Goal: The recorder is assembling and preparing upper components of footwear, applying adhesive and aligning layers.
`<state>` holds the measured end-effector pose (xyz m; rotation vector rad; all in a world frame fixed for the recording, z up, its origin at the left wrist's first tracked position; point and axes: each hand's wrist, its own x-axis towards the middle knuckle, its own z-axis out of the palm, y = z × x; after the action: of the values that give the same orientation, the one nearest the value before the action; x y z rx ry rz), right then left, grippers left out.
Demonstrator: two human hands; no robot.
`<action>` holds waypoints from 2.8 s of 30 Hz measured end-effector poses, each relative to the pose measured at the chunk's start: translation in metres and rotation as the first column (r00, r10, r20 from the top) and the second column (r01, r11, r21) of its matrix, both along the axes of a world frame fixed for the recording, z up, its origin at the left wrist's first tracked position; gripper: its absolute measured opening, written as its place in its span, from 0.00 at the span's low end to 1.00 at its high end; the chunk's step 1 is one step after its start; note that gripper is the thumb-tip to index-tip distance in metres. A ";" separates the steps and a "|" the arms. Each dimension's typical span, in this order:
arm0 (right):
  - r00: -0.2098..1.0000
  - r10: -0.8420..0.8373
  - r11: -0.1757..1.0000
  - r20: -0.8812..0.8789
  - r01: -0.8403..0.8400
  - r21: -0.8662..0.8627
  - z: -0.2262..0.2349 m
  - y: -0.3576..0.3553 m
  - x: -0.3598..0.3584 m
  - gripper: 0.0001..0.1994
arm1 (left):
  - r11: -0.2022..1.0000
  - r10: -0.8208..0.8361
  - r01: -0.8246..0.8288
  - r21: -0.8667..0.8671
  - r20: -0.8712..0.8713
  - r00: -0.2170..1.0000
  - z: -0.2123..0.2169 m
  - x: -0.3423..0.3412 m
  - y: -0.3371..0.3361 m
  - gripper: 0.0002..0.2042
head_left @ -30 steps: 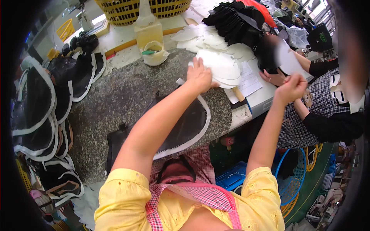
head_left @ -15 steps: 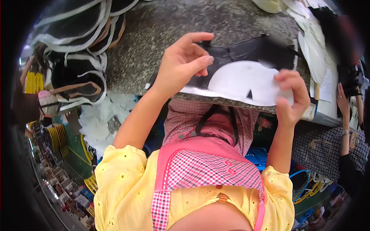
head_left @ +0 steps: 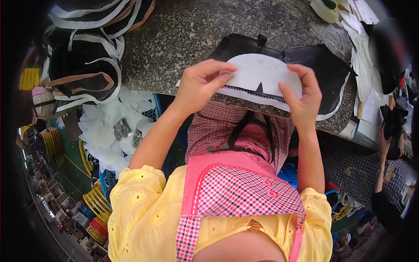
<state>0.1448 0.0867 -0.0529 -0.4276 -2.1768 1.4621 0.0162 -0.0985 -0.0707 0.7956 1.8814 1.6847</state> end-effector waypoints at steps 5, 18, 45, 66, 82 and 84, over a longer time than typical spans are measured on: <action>0.994 -0.050 0.995 0.096 0.058 -0.082 -0.023 -0.008 0.007 0.10 | 0.992 -0.054 0.027 -0.125 -0.221 0.974 -0.010 -0.005 -0.007 0.09; 0.987 -0.112 0.992 0.113 0.118 -0.048 -0.044 -0.013 0.008 0.07 | 0.975 -0.074 0.003 -0.222 -0.311 0.948 -0.021 -0.007 -0.005 0.09; 0.996 -0.048 0.875 0.072 0.007 0.484 -0.047 -0.009 -0.006 0.07 | 0.807 -0.551 0.087 -0.584 -0.693 0.465 -0.022 0.009 0.001 0.47; 0.875 0.002 0.662 0.484 -0.364 0.655 -0.034 -0.029 0.039 0.48 | 0.869 -0.458 0.022 -0.495 -0.785 0.417 -0.029 0.020 -0.008 0.35; 0.977 -0.215 0.536 0.000 0.118 0.836 0.027 -0.027 -0.003 0.11 | 0.878 -0.349 -0.314 -0.362 -0.932 0.099 0.070 0.034 0.035 0.10; 0.966 -0.251 0.478 -0.068 0.185 0.859 0.041 -0.019 -0.008 0.10 | 0.924 -0.279 -0.260 -0.281 -0.959 0.047 0.077 0.026 0.048 0.04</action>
<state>0.1366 0.0678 -0.0122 -0.3521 -2.4543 0.0775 0.0423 -0.0504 0.0066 2.1962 2.8759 0.3478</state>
